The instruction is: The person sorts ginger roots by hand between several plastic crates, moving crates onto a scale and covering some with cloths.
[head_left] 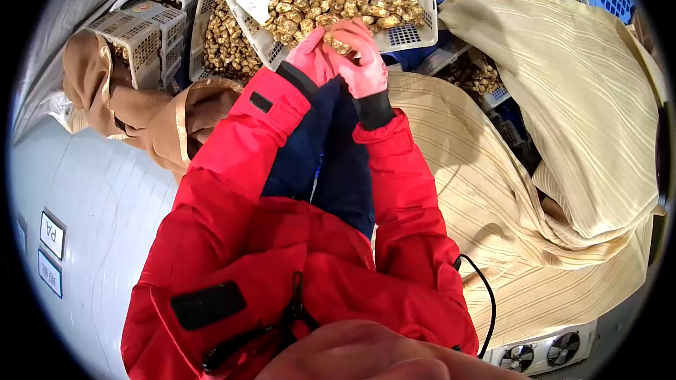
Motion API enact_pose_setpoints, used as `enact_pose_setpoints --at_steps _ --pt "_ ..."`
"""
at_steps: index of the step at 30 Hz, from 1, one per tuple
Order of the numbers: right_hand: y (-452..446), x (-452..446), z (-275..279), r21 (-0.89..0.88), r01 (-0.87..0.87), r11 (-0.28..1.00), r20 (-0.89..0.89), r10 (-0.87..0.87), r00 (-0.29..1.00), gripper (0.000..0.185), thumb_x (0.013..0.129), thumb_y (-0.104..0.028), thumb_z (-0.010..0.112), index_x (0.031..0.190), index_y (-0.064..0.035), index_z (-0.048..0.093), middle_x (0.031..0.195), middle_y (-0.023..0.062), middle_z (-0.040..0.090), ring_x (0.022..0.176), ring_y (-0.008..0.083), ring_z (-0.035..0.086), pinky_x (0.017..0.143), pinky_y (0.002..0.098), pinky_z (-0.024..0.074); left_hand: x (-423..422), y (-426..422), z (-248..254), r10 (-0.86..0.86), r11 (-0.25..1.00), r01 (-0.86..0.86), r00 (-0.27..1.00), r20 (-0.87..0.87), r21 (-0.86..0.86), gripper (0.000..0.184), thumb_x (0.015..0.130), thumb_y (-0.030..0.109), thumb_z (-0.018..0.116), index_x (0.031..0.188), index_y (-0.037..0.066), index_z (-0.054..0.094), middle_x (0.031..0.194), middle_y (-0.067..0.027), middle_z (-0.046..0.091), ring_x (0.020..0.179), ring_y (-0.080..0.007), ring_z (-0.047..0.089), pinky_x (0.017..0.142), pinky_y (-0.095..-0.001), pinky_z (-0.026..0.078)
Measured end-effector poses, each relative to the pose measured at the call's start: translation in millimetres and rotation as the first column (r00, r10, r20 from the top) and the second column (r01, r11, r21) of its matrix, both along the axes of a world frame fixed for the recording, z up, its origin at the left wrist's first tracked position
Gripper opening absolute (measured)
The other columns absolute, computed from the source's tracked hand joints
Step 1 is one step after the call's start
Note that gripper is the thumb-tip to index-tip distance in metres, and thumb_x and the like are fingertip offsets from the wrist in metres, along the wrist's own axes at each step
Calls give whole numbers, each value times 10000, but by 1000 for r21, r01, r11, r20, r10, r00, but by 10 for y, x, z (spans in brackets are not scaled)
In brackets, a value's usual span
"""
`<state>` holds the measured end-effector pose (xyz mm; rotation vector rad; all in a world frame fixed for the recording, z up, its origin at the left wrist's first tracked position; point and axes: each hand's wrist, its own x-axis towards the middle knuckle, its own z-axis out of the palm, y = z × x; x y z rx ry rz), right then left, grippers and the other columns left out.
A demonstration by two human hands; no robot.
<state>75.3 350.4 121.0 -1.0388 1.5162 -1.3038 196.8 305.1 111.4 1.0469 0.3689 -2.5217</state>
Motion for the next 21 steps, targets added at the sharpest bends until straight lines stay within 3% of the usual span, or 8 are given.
enact_pose_setpoints --at_steps 2,5,8,10,14,17,19,21 --pt "72 -84 101 -19 12 1000 -147 -14 989 375 606 -11 599 971 -37 520 976 113 541 932 253 496 849 326 348 -95 -36 76 77 994 -66 990 121 -88 367 837 309 392 1123 80 379 1055 -56 486 964 -203 472 799 -348 405" --pt "140 -123 369 259 140 956 23 -151 988 406 612 -25 600 1006 -38 504 985 118 534 916 258 499 821 328 366 -243 -58 174 115 971 -89 987 108 -220 372 844 278 375 1155 76 344 1121 -56 442 1012 -213 435 783 -372 409" --pt "138 -169 380 227 165 960 -47 -158 986 420 616 -39 600 1022 -34 497 974 126 530 894 272 499 771 320 391 -292 -93 255 154 971 -167 984 -85 -169 419 840 325 357 1173 73 321 1184 -61 389 1025 -241 423 793 -413 391" --pt "140 -169 371 171 198 965 -143 -174 974 404 613 -54 608 1002 -28 501 953 133 532 862 278 507 739 325 404 -368 -150 399 76 996 -80 993 -92 -49 437 837 341 354 1179 71 310 1191 -67 382 1043 -245 406 799 -425 385" --pt "184 -201 321 116 236 965 -335 -186 924 370 620 -74 602 971 -19 497 906 148 534 828 295 511 712 344 411 -477 -106 400 -2 997 2 1000 -6 -82 442 841 366 338 1156 56 347 1190 -85 384 990 -268 456 819 -442 371" --pt "276 -265 433 157 309 938 -241 -267 933 345 632 -67 587 962 -13 504 904 149 537 824 294 514 701 340 414 -524 -82 382 -10 998 1 992 -123 -68 441 841 349 353 1116 6 384 1158 -117 409 1060 -233 391 872 -388 339" --pt "226 -418 869 289 381 878 -90 -371 924 356 651 -64 553 994 0 483 943 151 528 845 289 504 733 343 397 -618 -147 430 -149 950 94 975 -165 -299 395 840 322 370 1067 1 412 1110 -119 433 1038 -233 405 897 -362 316" --pt "390 -491 705 303 346 888 -140 -318 938 400 673 -66 565 1056 -14 462 991 142 504 911 251 489 781 307 391 -688 -86 478 -36 989 30 999 -41 -143 411 852 313 339 1127 9 368 1168 -104 391 1034 -234 411 817 -357 386"
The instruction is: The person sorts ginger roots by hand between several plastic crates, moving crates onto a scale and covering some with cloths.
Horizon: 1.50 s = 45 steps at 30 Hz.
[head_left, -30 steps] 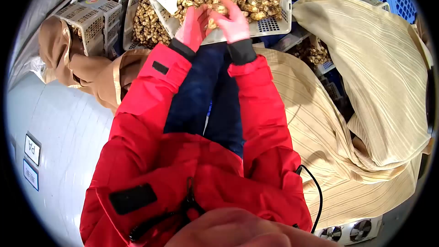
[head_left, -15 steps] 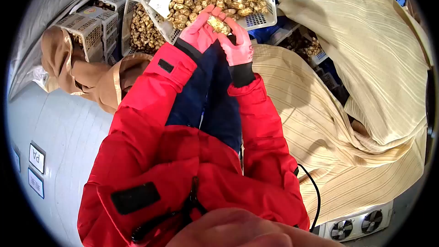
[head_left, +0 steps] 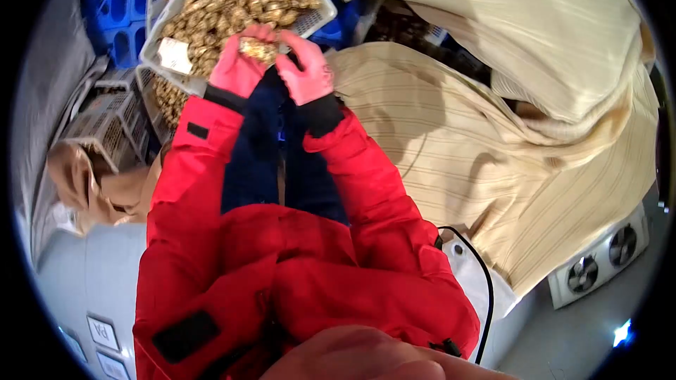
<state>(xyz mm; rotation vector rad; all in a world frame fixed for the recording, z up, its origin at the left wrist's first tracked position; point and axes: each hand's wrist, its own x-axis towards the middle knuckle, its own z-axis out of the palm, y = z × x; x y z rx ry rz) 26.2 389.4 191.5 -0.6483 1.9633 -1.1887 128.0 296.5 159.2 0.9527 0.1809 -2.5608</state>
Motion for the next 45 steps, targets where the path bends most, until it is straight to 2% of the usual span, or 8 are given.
enact_pose_setpoints --at_steps 7,14,15,20,28,39,42,45 --pt "-3 -168 -63 265 -215 940 -157 262 952 366 663 -178 561 992 -48 471 895 136 536 791 281 521 674 336 431 -210 222 -52 -304 922 305 952 44 -238 421 856 292 322 1172 15 317 1160 -116 378 1088 -210 353 907 -312 278" --pt "1174 -1639 -966 159 150 976 405 -203 892 268 703 -157 580 939 -34 548 787 37 571 643 89 525 557 206 426 -366 695 -55 -404 908 415 902 150 -52 532 837 342 367 1228 8 232 1265 -112 268 1156 -222 271 957 -343 222" --pt "1441 -1849 -1027 191 520 833 509 -537 673 258 704 -170 598 925 -44 556 747 30 561 593 72 503 512 181 408 -395 778 -50 -434 895 444 887 155 -36 530 836 347 368 1222 5 243 1251 -128 287 1140 -232 297 947 -340 244" --pt "3412 -2963 -1437 358 769 529 542 -789 291 363 750 -98 528 1102 -52 450 1184 75 399 1071 226 379 874 384 330 -351 1146 -198 -551 830 558 817 168 4 529 833 345 375 1213 -3 254 1244 -140 293 1139 -234 301 941 -350 254" --pt "4991 -2501 -1301 290 952 93 771 -613 -175 253 763 -128 535 997 -41 491 987 55 527 885 198 497 714 329 444 -469 1582 -300 -639 767 641 758 133 36 523 834 358 366 1206 3 270 1231 -136 317 1115 -221 338 940 -355 248" --pt "5756 -2637 -1414 108 991 75 853 -519 -54 238 791 -182 460 992 -69 515 1028 99 522 906 219 499 751 395 425 -468 1593 -329 -664 742 669 724 185 46 555 816 369 407 1210 5 266 1219 -124 338 1089 -217 366 929 -348 267" --pt "6365 -3004 -1579 -273 962 -18 685 -705 182 204 739 -179 531 907 -64 547 897 87 576 838 209 531 666 325 445 -415 1569 -371 -664 741 669 720 200 51 544 818 361 406 1208 7 270 1218 -123 339 1087 -222 368 928 -349 269" --pt "6124 -2953 -1077 -203 932 300 -185 -947 265 220 730 -181 536 918 -67 544 896 90 573 832 208 529 665 318 439 -409 1581 -364 -677 727 683 700 228 63 550 818 363 402 1209 1 264 1218 -123 338 1097 -223 359 935 -348 260"
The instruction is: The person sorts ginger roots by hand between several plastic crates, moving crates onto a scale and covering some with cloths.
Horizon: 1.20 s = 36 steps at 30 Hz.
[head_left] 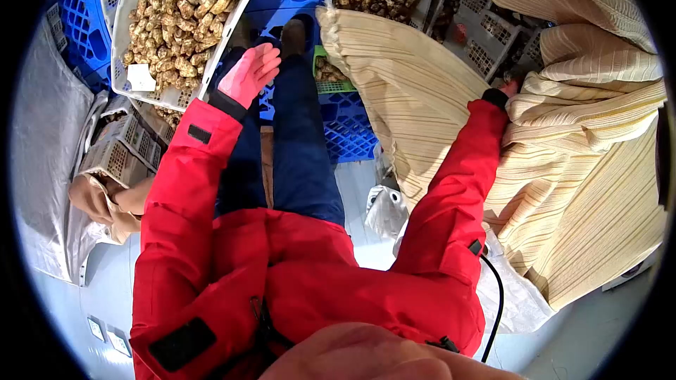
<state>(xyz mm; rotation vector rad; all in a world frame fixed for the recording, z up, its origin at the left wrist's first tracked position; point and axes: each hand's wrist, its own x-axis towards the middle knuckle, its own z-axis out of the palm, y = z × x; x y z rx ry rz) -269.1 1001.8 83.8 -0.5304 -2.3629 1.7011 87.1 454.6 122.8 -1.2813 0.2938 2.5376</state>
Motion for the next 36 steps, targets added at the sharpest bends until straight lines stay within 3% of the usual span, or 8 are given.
enact_pose_setpoints --at_steps 3,6,16,21,27,29,33,36 --pt "-198 24 262 850 -210 483 162 141 977 237 722 -183 542 929 -69 541 895 93 571 826 207 527 664 312 432 29 24 -18 12 999 -10 999 -33 37 557 819 371 394 1210 -3 259 1210 -121 348 1102 -218 355 939 -345 253" --pt "-376 -48 250 952 -263 158 227 212 951 255 713 -186 548 940 -71 539 894 96 569 820 206 524 663 305 426 65 36 -56 -13 1000 14 999 -29 12 564 821 385 382 1208 -7 260 1203 -124 355 1107 -217 351 942 -343 250" --pt "-1894 516 378 557 -355 751 368 160 916 297 726 -160 498 989 -25 525 930 141 549 819 241 512 742 317 393 459 78 -50 11 1000 -11 999 49 -5 526 804 377 427 1181 24 323 1192 -143 373 1094 -257 371 920 -374 282" --pt "-2537 1014 -64 633 -758 157 659 407 633 344 708 -269 529 993 -76 534 984 137 538 921 266 498 762 352 393 923 -138 -223 31 998 -25 994 107 -63 526 793 386 436 1181 47 332 1180 -110 398 1085 -228 387 913 -352 299" --pt "-2004 2044 -1041 -167 -909 -381 948 -315 -43 449 673 -411 447 1019 -137 533 1012 157 516 940 272 490 808 376 370 2105 -744 -851 171 974 -178 983 -61 -140 393 776 399 452 1028 99 435 972 -66 493 859 -197 470 715 -324 391" --pt "-2891 2209 -542 -80 -985 -155 995 -66 -70 433 691 -427 435 1017 -159 533 968 150 540 916 284 500 801 369 374 2269 -997 -805 428 880 -159 675 602 -447 323 754 422 457 942 160 456 759 -48 490 672 -182 461 573 -316 390" --pt "-4338 2312 -659 9 -969 248 639 744 196 410 698 -366 529 1015 -106 518 959 123 548 925 264 499 790 338 385 3530 -1823 -1416 335 874 81 613 715 -479 328 750 456 432 944 192 458 648 -54 512 562 -188 471 464 -369 386" --pt "-5613 2175 -511 241 -944 226 549 770 325 517 641 -360 579 1044 -51 482 1006 163 507 944 291 466 820 350 364 2948 -2123 -975 463 865 -46 458 759 -500 478 769 455 391 1132 144 385 1162 -27 398 1060 -222 340 867 -390 285"
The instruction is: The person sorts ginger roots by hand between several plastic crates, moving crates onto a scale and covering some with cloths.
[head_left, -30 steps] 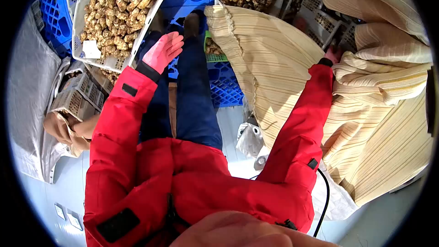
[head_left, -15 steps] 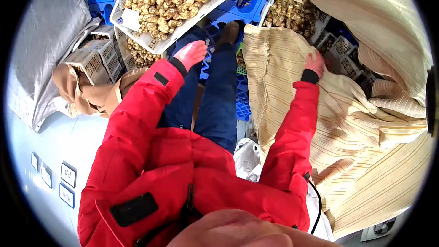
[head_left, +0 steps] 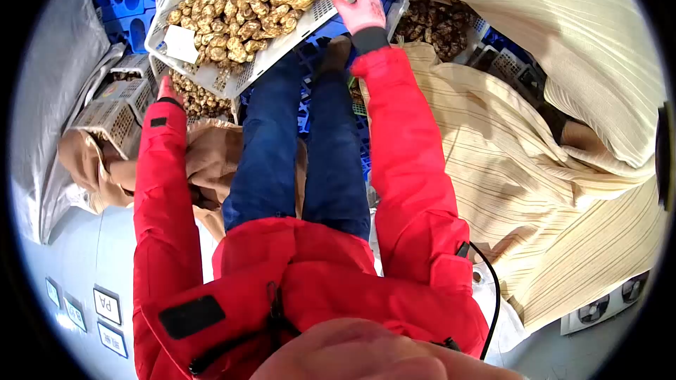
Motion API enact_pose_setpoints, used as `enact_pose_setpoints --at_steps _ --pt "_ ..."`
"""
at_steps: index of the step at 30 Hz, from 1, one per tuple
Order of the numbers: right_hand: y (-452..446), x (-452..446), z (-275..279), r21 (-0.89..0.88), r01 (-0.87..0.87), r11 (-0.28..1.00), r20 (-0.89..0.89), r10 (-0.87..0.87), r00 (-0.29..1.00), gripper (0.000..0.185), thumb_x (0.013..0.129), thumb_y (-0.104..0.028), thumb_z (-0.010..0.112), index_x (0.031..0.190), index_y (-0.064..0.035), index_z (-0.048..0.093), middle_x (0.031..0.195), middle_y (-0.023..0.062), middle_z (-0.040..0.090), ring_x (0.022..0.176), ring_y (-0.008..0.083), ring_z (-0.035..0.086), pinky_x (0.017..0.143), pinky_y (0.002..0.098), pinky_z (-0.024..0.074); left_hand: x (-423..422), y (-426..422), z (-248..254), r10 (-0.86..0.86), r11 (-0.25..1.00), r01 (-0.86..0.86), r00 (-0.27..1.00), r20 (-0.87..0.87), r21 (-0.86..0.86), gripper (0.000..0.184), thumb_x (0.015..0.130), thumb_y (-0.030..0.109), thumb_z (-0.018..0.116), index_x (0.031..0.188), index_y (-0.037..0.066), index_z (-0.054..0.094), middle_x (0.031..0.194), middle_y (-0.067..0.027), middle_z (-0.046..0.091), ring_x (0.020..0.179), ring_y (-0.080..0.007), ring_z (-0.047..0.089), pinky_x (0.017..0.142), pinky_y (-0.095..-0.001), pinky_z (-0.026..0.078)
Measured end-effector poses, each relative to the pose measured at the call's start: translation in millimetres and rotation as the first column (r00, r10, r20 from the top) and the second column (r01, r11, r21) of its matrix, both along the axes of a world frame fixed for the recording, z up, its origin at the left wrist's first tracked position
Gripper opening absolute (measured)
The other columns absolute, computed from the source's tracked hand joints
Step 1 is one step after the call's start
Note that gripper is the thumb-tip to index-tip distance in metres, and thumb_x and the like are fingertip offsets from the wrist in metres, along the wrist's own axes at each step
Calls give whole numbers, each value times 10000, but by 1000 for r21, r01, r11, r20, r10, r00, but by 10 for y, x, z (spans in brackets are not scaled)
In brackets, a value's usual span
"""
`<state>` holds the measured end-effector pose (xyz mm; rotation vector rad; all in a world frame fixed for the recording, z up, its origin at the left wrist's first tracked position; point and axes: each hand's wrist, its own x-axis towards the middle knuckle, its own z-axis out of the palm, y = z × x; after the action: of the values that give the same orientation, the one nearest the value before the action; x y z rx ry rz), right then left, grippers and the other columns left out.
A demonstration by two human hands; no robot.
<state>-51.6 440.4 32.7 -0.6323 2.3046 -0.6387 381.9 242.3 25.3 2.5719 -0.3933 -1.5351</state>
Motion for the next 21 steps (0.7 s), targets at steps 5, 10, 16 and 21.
enact_pose_setpoints --at_steps 5,10,16,21 --pt "-771 26 -437 -344 -154 926 -644 -113 757 239 682 -179 473 904 -101 513 556 126 504 423 243 490 457 310 424 402 -359 -357 65 998 -60 875 -479 27 434 805 422 318 1127 141 398 1217 -32 370 1109 -225 329 909 -415 244" --pt "-860 -135 37 -74 141 987 98 -133 986 205 696 -236 455 820 -117 568 600 106 553 594 264 545 566 343 443 174 -331 -320 231 971 -241 922 -312 6 305 785 257 434 1024 71 461 1170 -97 403 1070 -256 372 885 -385 305" --pt "14 -28 -192 -98 447 889 437 -365 822 307 625 -204 535 902 -82 583 725 105 594 668 185 567 620 264 426 184 -408 -160 195 965 -253 869 -454 -71 206 736 110 488 921 25 524 949 -89 540 925 -243 473 842 -389 353" --pt "1312 142 -38 80 704 706 378 -675 634 307 646 -98 531 942 -25 565 743 63 586 662 118 522 629 236 413 -251 -387 39 -178 982 105 770 -612 -154 316 713 10 448 1027 6 486 965 -98 535 880 -235 496 776 -343 393"
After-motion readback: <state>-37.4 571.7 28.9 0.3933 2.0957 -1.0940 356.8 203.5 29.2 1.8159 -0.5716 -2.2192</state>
